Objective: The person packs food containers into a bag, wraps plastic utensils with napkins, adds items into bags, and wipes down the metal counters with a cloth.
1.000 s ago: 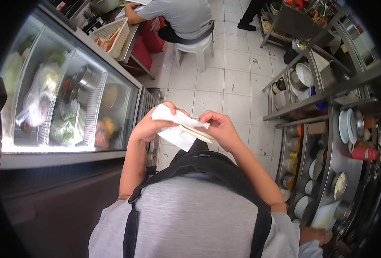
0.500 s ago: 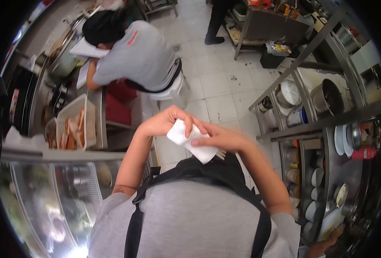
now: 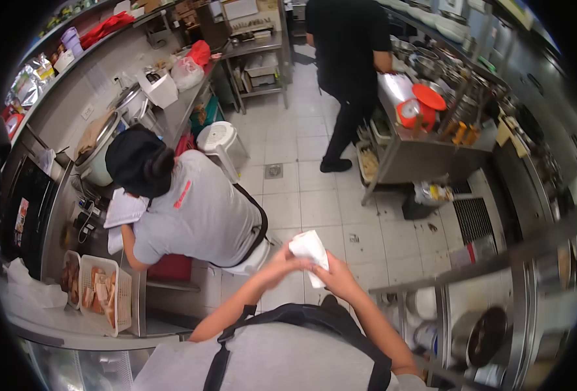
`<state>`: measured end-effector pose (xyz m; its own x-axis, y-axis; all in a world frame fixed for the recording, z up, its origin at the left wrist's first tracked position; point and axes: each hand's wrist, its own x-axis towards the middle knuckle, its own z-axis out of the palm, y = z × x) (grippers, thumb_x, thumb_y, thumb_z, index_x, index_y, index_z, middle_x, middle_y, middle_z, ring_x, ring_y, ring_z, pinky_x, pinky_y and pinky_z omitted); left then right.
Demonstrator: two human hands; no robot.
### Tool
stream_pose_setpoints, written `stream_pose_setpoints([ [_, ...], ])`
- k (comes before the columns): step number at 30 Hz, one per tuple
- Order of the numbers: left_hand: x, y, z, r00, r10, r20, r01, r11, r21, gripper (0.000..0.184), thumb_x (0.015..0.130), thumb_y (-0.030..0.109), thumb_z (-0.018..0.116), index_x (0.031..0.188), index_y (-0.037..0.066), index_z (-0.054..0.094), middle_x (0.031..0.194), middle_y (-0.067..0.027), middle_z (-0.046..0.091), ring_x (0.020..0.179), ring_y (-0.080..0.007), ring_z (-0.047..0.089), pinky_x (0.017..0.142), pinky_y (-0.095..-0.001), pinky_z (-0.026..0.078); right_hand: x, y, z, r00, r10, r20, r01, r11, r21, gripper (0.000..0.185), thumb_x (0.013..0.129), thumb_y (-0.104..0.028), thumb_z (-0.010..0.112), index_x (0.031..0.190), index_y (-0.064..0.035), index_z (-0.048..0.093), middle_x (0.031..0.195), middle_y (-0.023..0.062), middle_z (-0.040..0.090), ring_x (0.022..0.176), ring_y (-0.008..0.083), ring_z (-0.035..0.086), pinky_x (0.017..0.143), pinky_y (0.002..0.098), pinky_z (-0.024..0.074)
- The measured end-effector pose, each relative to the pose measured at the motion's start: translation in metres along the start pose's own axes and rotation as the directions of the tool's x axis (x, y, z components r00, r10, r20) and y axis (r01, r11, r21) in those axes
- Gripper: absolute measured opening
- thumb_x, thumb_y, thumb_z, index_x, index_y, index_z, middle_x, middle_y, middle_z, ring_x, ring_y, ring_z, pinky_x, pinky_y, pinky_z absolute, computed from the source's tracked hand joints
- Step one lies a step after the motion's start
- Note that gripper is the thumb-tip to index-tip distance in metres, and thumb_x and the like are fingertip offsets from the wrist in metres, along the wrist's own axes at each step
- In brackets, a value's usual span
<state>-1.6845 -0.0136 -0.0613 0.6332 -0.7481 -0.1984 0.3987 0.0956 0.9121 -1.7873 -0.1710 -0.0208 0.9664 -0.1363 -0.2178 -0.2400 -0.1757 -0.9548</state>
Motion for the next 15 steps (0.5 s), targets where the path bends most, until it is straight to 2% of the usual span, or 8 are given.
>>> stream_pose_setpoints([
  [2, 0.013, 0.016, 0.011, 0.984, -0.174, 0.027, 0.175, 0.984, -0.024, 0.053, 0.088, 0.022, 0.062, 0.132, 0.001, 0.042, 0.121, -0.0107, 0.056, 0.107, -0.0197, 0.055, 0.085, -0.0354, 0.047, 0.044, -0.005, -0.016, 0.975, 0.102, 0.195, -0.111, 0.993, 0.04, 0.035, 0.09, -0.027, 0.057, 0.117, -0.0045, 0.053, 0.08, 0.002, 0.058, 0.063, 0.0072, 0.053, 0.049, 0.0235, 0.0429],
  [5, 0.047, 0.034, 0.005, 0.985, -0.069, -0.16, 0.038, 0.981, -0.189, 0.044, 0.091, 0.023, 0.059, 0.127, 0.001, 0.047, 0.114, -0.0092, 0.058, 0.1, -0.0184, 0.057, 0.079, -0.0324, 0.048, 0.108, -0.023, -0.029, 0.897, 0.159, 0.412, -0.213, 0.973, 0.089, 0.033, 0.092, -0.027, 0.055, 0.117, -0.0055, 0.053, 0.079, 0.0002, 0.056, 0.062, 0.0055, 0.051, 0.047, 0.022, 0.0412],
  [6, 0.06, 0.05, 0.0, 0.946, -0.182, -0.267, 0.113, 0.961, -0.254, 0.038, 0.093, 0.021, 0.056, 0.125, 0.0, 0.049, 0.115, -0.0093, 0.058, 0.101, -0.0184, 0.057, 0.078, -0.0295, 0.048, 0.132, -0.025, -0.032, 0.897, 0.146, 0.416, -0.205, 0.974, 0.101, 0.036, 0.091, -0.031, 0.058, 0.114, -0.0045, 0.052, 0.076, -0.0004, 0.055, 0.059, 0.0049, 0.05, 0.045, 0.0211, 0.0395],
  [8, 0.103, 0.029, -0.03, 0.921, -0.167, -0.353, 0.036, 0.937, -0.349, 0.037, 0.094, 0.022, 0.055, 0.124, 0.0, 0.05, 0.113, -0.0094, 0.059, 0.099, -0.0182, 0.057, 0.077, -0.0298, 0.048, 0.18, -0.031, -0.033, 0.889, 0.154, 0.43, -0.22, 0.97, 0.107, 0.038, 0.089, -0.033, 0.061, 0.11, -0.0024, 0.052, 0.074, -0.001, 0.054, 0.055, 0.0042, 0.048, 0.043, 0.0202, 0.0379],
  [10, 0.15, 0.029, -0.065, 0.9, -0.179, -0.397, -0.002, 0.91, -0.416, 0.038, 0.096, 0.022, 0.051, 0.126, -0.002, 0.049, 0.114, -0.0111, 0.059, 0.098, -0.0185, 0.058, 0.078, -0.0306, 0.048, 0.24, -0.028, -0.04, 0.831, 0.186, 0.523, -0.273, 0.958, 0.093, 0.033, 0.09, -0.027, 0.06, 0.112, -0.0034, 0.054, 0.078, -0.0013, 0.056, 0.063, 0.0055, 0.052, 0.047, 0.0215, 0.041],
  [13, 0.209, 0.08, -0.102, 0.843, -0.163, -0.513, 0.179, 0.984, -0.018, 0.04, 0.096, 0.025, 0.05, 0.123, -0.004, 0.052, 0.108, -0.0114, 0.062, 0.092, -0.0178, 0.059, 0.077, -0.0295, 0.048, 0.321, -0.042, -0.053, 0.791, 0.262, 0.552, -0.38, 0.918, 0.109, 0.033, 0.088, -0.024, 0.061, 0.112, -0.0026, 0.053, 0.081, 0.0008, 0.058, 0.066, 0.0079, 0.055, 0.051, 0.0236, 0.0436],
  [14, 0.23, 0.093, -0.109, 0.854, -0.096, -0.512, 0.089, 0.995, -0.038, 0.041, 0.096, 0.029, 0.051, 0.117, -0.006, 0.057, 0.098, -0.0097, 0.065, 0.084, -0.0167, 0.06, 0.072, -0.0282, 0.048, 0.345, -0.048, -0.058, 0.78, 0.286, 0.556, -0.414, 0.903, 0.115, 0.033, 0.088, -0.023, 0.062, 0.112, -0.0023, 0.053, 0.082, 0.0015, 0.059, 0.067, 0.0088, 0.056, 0.053, 0.0244, 0.0447],
  [15, 0.252, 0.1, -0.121, 0.867, 0.046, -0.496, -0.008, 0.997, 0.079, 0.042, 0.095, 0.031, 0.052, 0.116, -0.005, 0.058, 0.097, -0.0092, 0.065, 0.084, -0.0163, 0.059, 0.072, -0.0283, 0.047, 0.37, -0.053, -0.062, 0.806, 0.25, 0.537, -0.381, 0.913, 0.146, 0.034, 0.087, -0.022, 0.063, 0.112, -0.002, 0.053, 0.084, 0.0023, 0.059, 0.069, 0.0099, 0.057, 0.056, 0.0253, 0.0463],
])
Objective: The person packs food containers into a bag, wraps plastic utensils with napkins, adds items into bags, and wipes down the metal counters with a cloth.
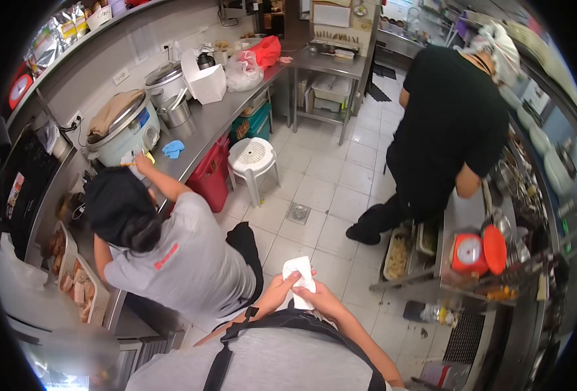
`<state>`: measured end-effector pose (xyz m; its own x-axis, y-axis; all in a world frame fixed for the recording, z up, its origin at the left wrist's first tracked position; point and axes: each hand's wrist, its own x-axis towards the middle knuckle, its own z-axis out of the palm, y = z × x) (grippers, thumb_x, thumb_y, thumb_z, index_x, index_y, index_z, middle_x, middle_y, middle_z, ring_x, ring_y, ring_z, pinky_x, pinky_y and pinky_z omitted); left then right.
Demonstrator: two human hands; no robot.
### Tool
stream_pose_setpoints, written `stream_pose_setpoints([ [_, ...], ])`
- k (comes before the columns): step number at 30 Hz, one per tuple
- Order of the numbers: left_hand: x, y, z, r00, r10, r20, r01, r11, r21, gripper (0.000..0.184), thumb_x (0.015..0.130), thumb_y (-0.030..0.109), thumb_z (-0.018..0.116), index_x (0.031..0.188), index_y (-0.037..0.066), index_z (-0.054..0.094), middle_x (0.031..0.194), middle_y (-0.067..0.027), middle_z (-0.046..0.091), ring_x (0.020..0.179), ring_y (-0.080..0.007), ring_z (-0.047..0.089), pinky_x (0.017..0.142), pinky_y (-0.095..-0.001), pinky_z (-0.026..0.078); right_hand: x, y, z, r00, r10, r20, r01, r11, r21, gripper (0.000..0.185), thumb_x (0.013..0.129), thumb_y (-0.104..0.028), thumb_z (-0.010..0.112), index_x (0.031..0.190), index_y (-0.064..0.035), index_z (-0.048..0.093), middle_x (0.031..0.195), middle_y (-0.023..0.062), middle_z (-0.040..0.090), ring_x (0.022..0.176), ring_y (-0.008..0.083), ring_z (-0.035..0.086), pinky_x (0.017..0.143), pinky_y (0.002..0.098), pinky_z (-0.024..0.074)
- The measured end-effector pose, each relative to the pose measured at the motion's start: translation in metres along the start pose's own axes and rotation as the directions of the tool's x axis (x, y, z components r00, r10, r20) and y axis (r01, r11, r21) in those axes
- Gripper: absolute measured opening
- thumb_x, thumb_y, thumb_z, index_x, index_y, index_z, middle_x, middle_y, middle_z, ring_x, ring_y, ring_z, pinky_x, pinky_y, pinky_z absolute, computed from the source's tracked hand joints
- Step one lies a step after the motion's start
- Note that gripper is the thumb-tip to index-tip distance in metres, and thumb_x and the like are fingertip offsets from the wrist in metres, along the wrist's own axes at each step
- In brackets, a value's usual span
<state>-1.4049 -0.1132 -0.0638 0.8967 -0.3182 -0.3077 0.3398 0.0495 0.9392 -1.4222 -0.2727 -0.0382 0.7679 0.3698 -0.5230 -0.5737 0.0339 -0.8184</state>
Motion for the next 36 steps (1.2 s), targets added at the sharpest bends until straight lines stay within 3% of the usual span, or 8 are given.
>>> stream_pose_setpoints([
  [2, 0.046, 0.012, 0.002, 0.964, 0.264, 0.039, -0.267, 0.958, 0.108, 0.043, 0.094, 0.033, 0.053, 0.113, -0.005, 0.06, 0.093, -0.0083, 0.065, 0.083, -0.0155, 0.058, 0.072, -0.0283, 0.046, 0.031, -0.025, -0.028, 0.996, -0.081, -0.03, 0.082, 0.996, 0.026, 0.035, 0.085, -0.021, 0.065, 0.112, -0.0015, 0.053, 0.087, 0.0039, 0.06, 0.072, 0.012, 0.059, 0.061, 0.0271, 0.0494],
  [5, 0.113, 0.052, 0.004, 0.991, -0.107, 0.082, 0.111, 0.993, -0.046, 0.041, 0.095, 0.032, 0.052, 0.115, -0.003, 0.059, 0.101, -0.0094, 0.063, 0.091, -0.0156, 0.056, 0.08, -0.0288, 0.045, 0.077, -0.066, -0.07, 0.999, -0.028, 0.033, 0.021, 0.98, 0.199, 0.038, 0.08, -0.008, 0.064, 0.114, -0.0004, 0.049, 0.093, 0.0071, 0.059, 0.081, 0.0164, 0.062, 0.07, 0.0297, 0.0523],
  [8, 0.19, 0.062, -0.004, 0.992, 0.082, 0.094, -0.074, 0.993, -0.091, 0.041, 0.096, 0.032, 0.05, 0.116, -0.002, 0.058, 0.104, -0.0095, 0.062, 0.095, -0.016, 0.055, 0.085, -0.0288, 0.043, 0.14, -0.104, -0.109, 0.992, -0.026, 0.122, -0.008, 0.963, 0.271, 0.036, 0.079, -0.002, 0.055, 0.113, -0.0018, 0.046, 0.091, 0.0066, 0.057, 0.072, 0.0137, 0.056, 0.06, 0.0272, 0.0474],
  [16, 0.375, 0.115, -0.035, 0.991, -0.041, -0.127, 0.024, 0.991, -0.133, 0.042, 0.096, 0.031, 0.049, 0.119, -0.003, 0.058, 0.11, -0.0124, 0.063, 0.099, -0.0191, 0.057, 0.088, -0.0316, 0.044, 0.298, -0.236, -0.203, 0.965, 0.031, 0.261, -0.032, 0.999, -0.001, 0.029, 0.08, -0.006, 0.048, 0.109, -0.0043, 0.046, 0.082, 0.0034, 0.054, 0.058, 0.0057, 0.04, 0.046, 0.0199, 0.0304],
  [19, 0.46, 0.068, -0.062, 0.921, 0.251, -0.297, -0.181, 0.952, 0.245, 0.036, 0.095, 0.024, 0.048, 0.112, -0.006, 0.06, 0.102, -0.0158, 0.065, 0.093, -0.0191, 0.059, 0.083, -0.0318, 0.046, 0.362, -0.279, -0.223, 0.935, 0.083, 0.345, -0.097, 0.995, 0.024, 0.033, 0.087, -0.023, 0.05, 0.114, -0.0053, 0.045, 0.079, 0.004, 0.055, 0.055, 0.0056, 0.041, 0.044, 0.0198, 0.0295],
  [23, 0.503, 0.144, -0.091, 0.895, 0.024, -0.445, -0.14, 0.963, -0.231, 0.033, 0.096, 0.02, 0.046, 0.106, -0.007, 0.062, 0.098, -0.013, 0.067, 0.088, -0.0174, 0.058, 0.077, -0.0315, 0.047, 0.443, -0.327, -0.227, 0.947, 0.153, 0.283, -0.098, 0.975, -0.201, 0.049, 0.093, -0.045, 0.049, 0.124, -0.0089, 0.042, 0.081, 0.0019, 0.053, 0.057, 0.0055, 0.043, 0.047, 0.0183, 0.0351],
  [31, 0.7, 0.204, -0.229, 0.98, 0.111, -0.165, -0.035, 0.914, 0.405, 0.036, 0.097, 0.028, 0.047, 0.106, -0.003, 0.062, 0.102, -0.0129, 0.066, 0.093, -0.0193, 0.058, 0.084, -0.0355, 0.046, 0.638, -0.414, -0.263, 0.952, -0.249, 0.18, 0.307, 0.74, -0.598, 0.048, 0.092, -0.04, 0.053, 0.12, -0.0005, 0.052, 0.073, 0.0114, 0.06, 0.056, 0.0165, 0.057, 0.054, 0.0318, 0.0452],
  [36, 0.832, 0.325, -0.358, 0.808, 0.559, -0.185, -0.486, 0.811, 0.327, 0.035, 0.095, 0.032, 0.052, 0.109, 0.002, 0.064, 0.106, -0.0092, 0.066, 0.098, -0.0172, 0.058, 0.093, -0.0331, 0.043, 0.724, -0.506, -0.309, 0.952, -0.306, -0.026, 0.232, 0.771, -0.593, 0.045, 0.091, -0.039, 0.056, 0.106, 0.0034, 0.057, 0.068, 0.0073, 0.06, 0.055, 0.0162, 0.057, 0.051, 0.0321, 0.0453],
])
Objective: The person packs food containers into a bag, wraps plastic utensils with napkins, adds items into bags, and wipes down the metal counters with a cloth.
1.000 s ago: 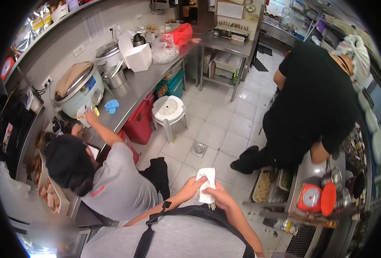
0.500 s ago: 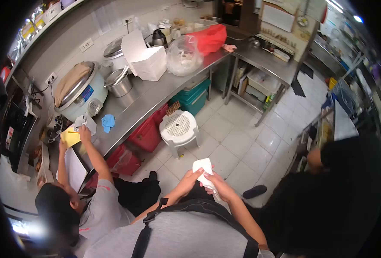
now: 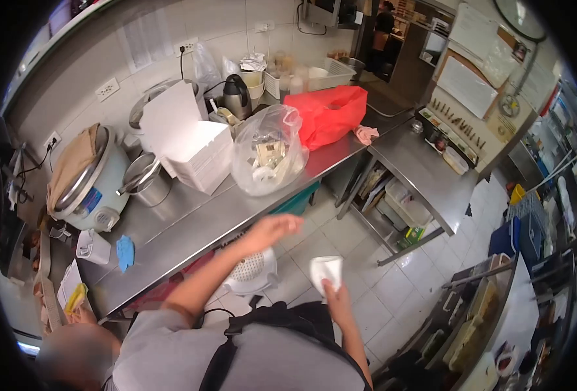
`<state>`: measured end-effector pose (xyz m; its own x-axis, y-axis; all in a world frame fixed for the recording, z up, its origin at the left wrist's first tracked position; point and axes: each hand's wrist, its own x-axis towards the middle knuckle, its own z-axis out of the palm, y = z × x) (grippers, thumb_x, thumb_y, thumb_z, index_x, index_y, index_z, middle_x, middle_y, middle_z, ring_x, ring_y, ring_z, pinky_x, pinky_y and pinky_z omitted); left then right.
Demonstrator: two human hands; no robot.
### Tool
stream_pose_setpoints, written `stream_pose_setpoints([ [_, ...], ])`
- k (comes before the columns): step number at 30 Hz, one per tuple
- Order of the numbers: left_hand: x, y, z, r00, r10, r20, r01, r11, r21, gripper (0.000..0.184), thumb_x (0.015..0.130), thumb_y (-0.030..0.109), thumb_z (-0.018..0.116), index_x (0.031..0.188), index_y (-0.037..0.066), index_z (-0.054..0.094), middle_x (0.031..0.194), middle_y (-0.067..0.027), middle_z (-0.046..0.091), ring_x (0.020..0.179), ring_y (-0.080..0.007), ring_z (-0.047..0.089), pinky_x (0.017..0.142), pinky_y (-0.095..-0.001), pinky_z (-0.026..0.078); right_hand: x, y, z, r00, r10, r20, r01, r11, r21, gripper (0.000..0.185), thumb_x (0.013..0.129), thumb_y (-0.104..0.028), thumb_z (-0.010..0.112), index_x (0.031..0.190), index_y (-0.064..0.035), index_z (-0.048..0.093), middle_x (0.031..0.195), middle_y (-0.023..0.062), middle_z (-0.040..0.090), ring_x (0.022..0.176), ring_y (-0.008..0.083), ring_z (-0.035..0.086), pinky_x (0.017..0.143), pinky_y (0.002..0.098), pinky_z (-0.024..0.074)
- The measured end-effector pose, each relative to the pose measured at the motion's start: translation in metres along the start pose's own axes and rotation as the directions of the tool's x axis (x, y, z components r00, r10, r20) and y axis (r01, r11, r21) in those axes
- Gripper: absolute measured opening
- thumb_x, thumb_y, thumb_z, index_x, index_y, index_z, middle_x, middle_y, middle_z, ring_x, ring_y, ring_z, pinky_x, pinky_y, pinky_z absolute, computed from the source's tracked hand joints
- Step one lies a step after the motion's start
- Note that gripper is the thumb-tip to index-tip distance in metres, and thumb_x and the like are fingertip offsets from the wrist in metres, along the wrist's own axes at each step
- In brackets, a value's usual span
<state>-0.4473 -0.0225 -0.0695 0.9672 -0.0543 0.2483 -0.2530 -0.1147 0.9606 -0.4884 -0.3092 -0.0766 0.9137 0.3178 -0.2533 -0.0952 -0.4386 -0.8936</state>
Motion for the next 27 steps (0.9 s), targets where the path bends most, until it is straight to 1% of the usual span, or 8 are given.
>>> stream_pose_setpoints([
  [5, 0.183, 0.03, -0.109, 0.969, 0.148, -0.197, -0.011, 0.824, 0.567, 0.018, 0.09, 0.018, 0.051, 0.1, 0.006, 0.059, 0.095, -0.0176, 0.064, 0.085, -0.0318, 0.064, 0.075, -0.0388, 0.05, 0.093, -0.021, -0.097, 0.968, 0.203, -0.147, -0.159, 0.951, 0.266, 0.036, 0.092, -0.042, 0.054, 0.092, -0.006, 0.053, 0.058, 0.0006, 0.049, 0.039, 0.0081, 0.043, 0.034, 0.021, 0.0316],
  [8, 0.269, 0.077, -0.127, 0.918, 0.342, -0.202, -0.133, 0.743, 0.656, 0.02, 0.088, 0.022, 0.053, 0.091, 0.005, 0.063, 0.085, -0.0164, 0.066, 0.082, -0.0342, 0.064, 0.075, -0.0412, 0.05, 0.167, -0.016, -0.14, 0.943, 0.231, -0.241, -0.137, 0.926, 0.353, 0.034, 0.092, -0.041, 0.054, 0.091, -0.0062, 0.051, 0.056, 0.0007, 0.045, 0.038, 0.0078, 0.039, 0.033, 0.0215, 0.0292],
  [11, 0.34, 0.071, -0.178, 0.862, 0.424, -0.278, 0.044, 0.484, 0.874, 0.022, 0.088, 0.024, 0.052, 0.09, 0.005, 0.064, 0.086, -0.0179, 0.065, 0.083, -0.0359, 0.063, 0.075, -0.0437, 0.05, 0.237, -0.048, -0.174, 0.964, 0.195, -0.181, -0.11, 0.912, 0.395, 0.034, 0.092, -0.04, 0.054, 0.091, -0.0065, 0.05, 0.056, 0.0007, 0.044, 0.039, 0.0075, 0.039, 0.034, 0.0211, 0.029],
  [13, 0.376, 0.061, -0.233, 0.889, 0.262, -0.375, 0.295, 0.299, 0.908, 0.023, 0.088, 0.023, 0.048, 0.091, 0.007, 0.064, 0.087, -0.0199, 0.065, 0.083, -0.0368, 0.063, 0.072, -0.0472, 0.05, 0.288, -0.074, -0.178, 0.965, 0.209, -0.155, -0.152, 0.937, 0.315, 0.033, 0.092, -0.04, 0.054, 0.09, -0.0069, 0.05, 0.057, 0.0006, 0.045, 0.04, 0.0074, 0.04, 0.034, 0.0211, 0.0295],
  [17, 0.432, -0.024, -0.379, 0.782, 0.295, -0.549, 0.566, 0.034, 0.824, 0.02, 0.085, 0.015, 0.051, 0.094, 0.005, 0.065, 0.098, -0.0179, 0.065, 0.091, -0.0311, 0.064, 0.077, -0.0421, 0.051, 0.377, -0.117, -0.166, 0.984, 0.176, 0.034, -0.175, 0.984, -0.036, 0.036, 0.091, -0.038, 0.057, 0.103, -0.0043, 0.059, 0.067, 0.0002, 0.054, 0.052, 0.0073, 0.05, 0.041, 0.0212, 0.0396],
  [18, 0.443, -0.011, -0.39, 0.737, 0.148, -0.659, 0.673, -0.074, 0.736, 0.021, 0.083, 0.013, 0.054, 0.1, 0.006, 0.064, 0.107, -0.0156, 0.063, 0.099, -0.0312, 0.061, 0.084, -0.0418, 0.049, 0.401, -0.123, -0.157, 0.983, 0.139, 0.124, -0.13, 0.989, -0.077, 0.035, 0.091, -0.037, 0.057, 0.102, -0.0038, 0.059, 0.068, 0.0007, 0.055, 0.052, 0.0074, 0.051, 0.042, 0.0218, 0.0408],
  [22, 0.46, -0.12, -0.548, 0.827, 0.267, -0.495, 0.561, -0.324, 0.762, 0.032, 0.082, 0.008, 0.053, 0.113, 0.01, 0.062, 0.128, -0.0148, 0.051, 0.118, -0.0302, 0.05, 0.095, -0.0429, 0.044, 0.455, -0.173, -0.131, 0.963, 0.06, 0.262, -0.059, 0.998, -0.009, 0.033, 0.091, -0.036, 0.059, 0.093, -0.0038, 0.059, 0.068, 0.0013, 0.056, 0.053, 0.008, 0.051, 0.045, 0.0229, 0.0402],
  [27, 0.446, -0.075, -0.567, 0.993, -0.022, -0.12, 0.083, -0.596, 0.799, 0.038, 0.081, 0.01, 0.054, 0.118, 0.013, 0.059, 0.131, -0.014, 0.049, 0.119, -0.0287, 0.049, 0.1, -0.0426, 0.04, 0.497, -0.193, -0.124, 0.892, 0.134, 0.431, -0.213, 0.967, 0.141, 0.029, 0.092, -0.033, 0.058, 0.096, -0.0038, 0.058, 0.067, 0.0005, 0.055, 0.053, 0.0083, 0.05, 0.047, 0.0231, 0.0378],
])
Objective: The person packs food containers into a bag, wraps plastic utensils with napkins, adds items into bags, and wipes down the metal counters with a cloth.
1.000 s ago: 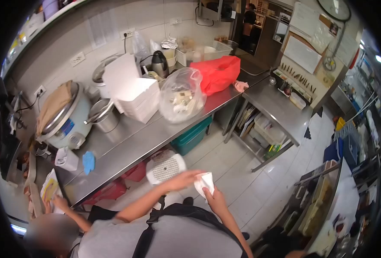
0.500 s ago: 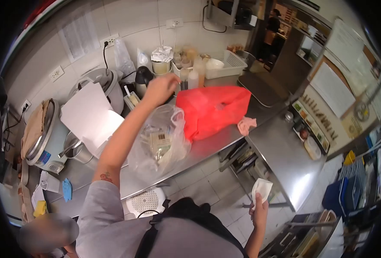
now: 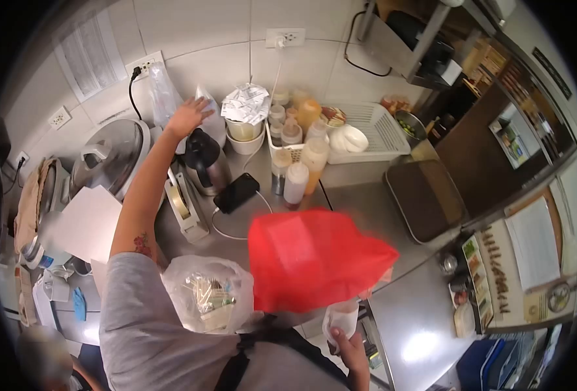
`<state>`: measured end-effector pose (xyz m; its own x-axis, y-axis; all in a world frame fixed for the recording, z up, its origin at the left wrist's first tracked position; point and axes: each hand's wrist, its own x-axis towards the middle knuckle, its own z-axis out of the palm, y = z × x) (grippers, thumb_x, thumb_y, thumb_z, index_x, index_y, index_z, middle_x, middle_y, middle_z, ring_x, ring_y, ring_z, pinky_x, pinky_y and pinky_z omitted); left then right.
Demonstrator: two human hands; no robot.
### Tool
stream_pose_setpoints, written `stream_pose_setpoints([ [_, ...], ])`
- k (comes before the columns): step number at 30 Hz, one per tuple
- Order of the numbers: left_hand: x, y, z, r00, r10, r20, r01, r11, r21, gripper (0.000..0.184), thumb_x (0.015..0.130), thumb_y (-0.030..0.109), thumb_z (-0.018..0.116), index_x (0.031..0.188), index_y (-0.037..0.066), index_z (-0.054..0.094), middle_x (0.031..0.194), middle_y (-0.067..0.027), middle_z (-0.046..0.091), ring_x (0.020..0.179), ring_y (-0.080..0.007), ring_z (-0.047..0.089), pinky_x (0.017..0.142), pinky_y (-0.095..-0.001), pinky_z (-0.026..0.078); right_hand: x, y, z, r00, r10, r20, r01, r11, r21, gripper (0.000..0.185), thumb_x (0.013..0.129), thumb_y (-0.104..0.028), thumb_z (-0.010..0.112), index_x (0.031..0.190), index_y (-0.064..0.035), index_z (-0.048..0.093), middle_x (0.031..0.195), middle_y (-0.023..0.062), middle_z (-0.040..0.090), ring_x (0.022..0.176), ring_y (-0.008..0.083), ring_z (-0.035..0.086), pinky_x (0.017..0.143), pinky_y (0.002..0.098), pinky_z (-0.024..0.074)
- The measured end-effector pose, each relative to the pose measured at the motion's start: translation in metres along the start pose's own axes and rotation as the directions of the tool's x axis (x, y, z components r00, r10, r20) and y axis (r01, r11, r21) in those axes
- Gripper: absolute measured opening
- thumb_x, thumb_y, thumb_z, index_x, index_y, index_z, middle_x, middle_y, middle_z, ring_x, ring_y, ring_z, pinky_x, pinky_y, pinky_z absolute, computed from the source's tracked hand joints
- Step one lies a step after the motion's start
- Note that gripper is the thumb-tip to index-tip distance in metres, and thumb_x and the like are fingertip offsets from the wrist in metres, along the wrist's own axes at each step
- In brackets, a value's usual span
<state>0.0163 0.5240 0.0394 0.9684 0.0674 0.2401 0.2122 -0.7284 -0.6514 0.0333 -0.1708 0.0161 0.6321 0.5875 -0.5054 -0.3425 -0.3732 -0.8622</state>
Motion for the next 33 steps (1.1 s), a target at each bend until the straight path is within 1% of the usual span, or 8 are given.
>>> stream_pose_setpoints([
  [10, 0.011, -0.001, -0.035, 0.876, -0.479, 0.053, 0.449, 0.772, -0.449, 0.028, 0.081, 0.013, 0.058, 0.108, 0.007, 0.055, 0.101, -0.0182, 0.061, 0.094, -0.034, 0.059, 0.081, -0.0417, 0.047, 0.07, -0.055, 0.036, 0.877, 0.07, 0.475, 0.024, 0.982, -0.189, 0.034, 0.093, -0.032, 0.058, 0.108, -0.0027, 0.056, 0.088, -0.0023, 0.054, 0.078, 0.0068, 0.049, 0.066, 0.0225, 0.0384],
  [13, 0.018, -0.014, -0.1, 0.416, -0.909, 0.033, 0.63, 0.262, -0.731, 0.015, 0.09, 0.013, 0.051, 0.1, 0.003, 0.052, 0.091, -0.0204, 0.06, 0.086, -0.0319, 0.061, 0.073, -0.0423, 0.047, 0.081, -0.061, 0.034, 0.812, 0.124, 0.57, 0.003, 0.976, -0.217, 0.035, 0.093, -0.033, 0.058, 0.109, -0.0026, 0.056, 0.088, -0.0026, 0.054, 0.077, 0.0073, 0.048, 0.066, 0.023, 0.0386],
  [16, 0.022, -0.042, -0.161, -0.126, -0.953, -0.277, 0.28, 0.233, -0.931, 0.017, 0.096, 0.015, 0.042, 0.098, 0.001, 0.051, 0.09, -0.0178, 0.06, 0.083, -0.0287, 0.061, 0.071, -0.0416, 0.046, 0.077, -0.088, 0.041, 0.852, 0.164, 0.497, -0.035, 0.965, -0.259, 0.035, 0.093, -0.033, 0.057, 0.111, -0.003, 0.056, 0.087, -0.0028, 0.055, 0.076, 0.0077, 0.048, 0.066, 0.024, 0.0391],
  [19, -0.005, -0.064, -0.237, -0.238, -0.891, -0.388, 0.142, 0.363, -0.921, 0.024, 0.099, 0.018, 0.036, 0.1, 0.0, 0.052, 0.092, -0.0147, 0.06, 0.086, -0.0267, 0.06, 0.076, -0.0391, 0.048, 0.096, -0.081, 0.015, 0.813, 0.183, 0.553, -0.012, 0.954, -0.298, 0.034, 0.093, -0.031, 0.058, 0.113, -0.0034, 0.056, 0.088, -0.0025, 0.056, 0.078, 0.0079, 0.049, 0.067, 0.025, 0.0404],
  [22, -0.033, -0.055, -0.305, -0.105, -0.989, -0.107, -0.496, 0.145, -0.856, 0.03, 0.1, 0.025, 0.033, 0.1, 0.001, 0.052, 0.097, -0.0148, 0.06, 0.093, -0.0286, 0.059, 0.085, -0.0396, 0.048, 0.107, -0.088, -0.008, 0.698, 0.094, 0.71, -0.021, 0.994, -0.111, 0.034, 0.092, -0.028, 0.059, 0.115, -0.0035, 0.054, 0.087, -0.0018, 0.056, 0.075, 0.0078, 0.051, 0.066, 0.0243, 0.0421],
  [29, -0.101, 0.01, -0.392, 0.181, -0.914, 0.364, -0.56, -0.4, -0.726, 0.039, 0.1, 0.029, 0.031, 0.111, -0.001, 0.054, 0.102, -0.0181, 0.061, 0.097, -0.0312, 0.059, 0.091, -0.0454, 0.047, 0.156, -0.156, 0.027, 0.277, -0.29, 0.916, 0.15, 0.955, 0.256, 0.03, 0.092, -0.018, 0.059, 0.116, -0.0019, 0.053, 0.083, 0.0042, 0.06, 0.064, 0.0091, 0.055, 0.054, 0.0251, 0.0456],
  [31, -0.113, 0.051, -0.413, 0.115, -0.92, 0.374, -0.531, -0.375, -0.76, 0.036, 0.1, 0.028, 0.032, 0.108, 0.001, 0.055, 0.1, -0.0173, 0.062, 0.097, -0.0311, 0.06, 0.089, -0.0459, 0.048, 0.126, -0.18, 0.069, 0.074, -0.731, 0.679, 0.854, 0.399, 0.336, 0.039, 0.086, -0.012, 0.063, 0.121, -0.0014, 0.049, 0.088, 0.013, 0.065, 0.066, 0.0227, 0.063, 0.058, 0.0362, 0.0502],
  [33, -0.132, 0.078, -0.426, 0.041, -0.93, 0.365, -0.506, -0.334, -0.795, 0.034, 0.099, 0.026, 0.033, 0.107, 0.002, 0.056, 0.1, -0.017, 0.062, 0.097, -0.031, 0.059, 0.088, -0.0462, 0.049, 0.12, -0.183, 0.086, -0.084, -0.748, 0.658, 0.963, 0.109, 0.246, 0.056, 0.081, -0.008, 0.065, 0.131, -0.0035, 0.041, 0.093, 0.0182, 0.065, 0.071, 0.0322, 0.064, 0.062, 0.042, 0.0502],
])
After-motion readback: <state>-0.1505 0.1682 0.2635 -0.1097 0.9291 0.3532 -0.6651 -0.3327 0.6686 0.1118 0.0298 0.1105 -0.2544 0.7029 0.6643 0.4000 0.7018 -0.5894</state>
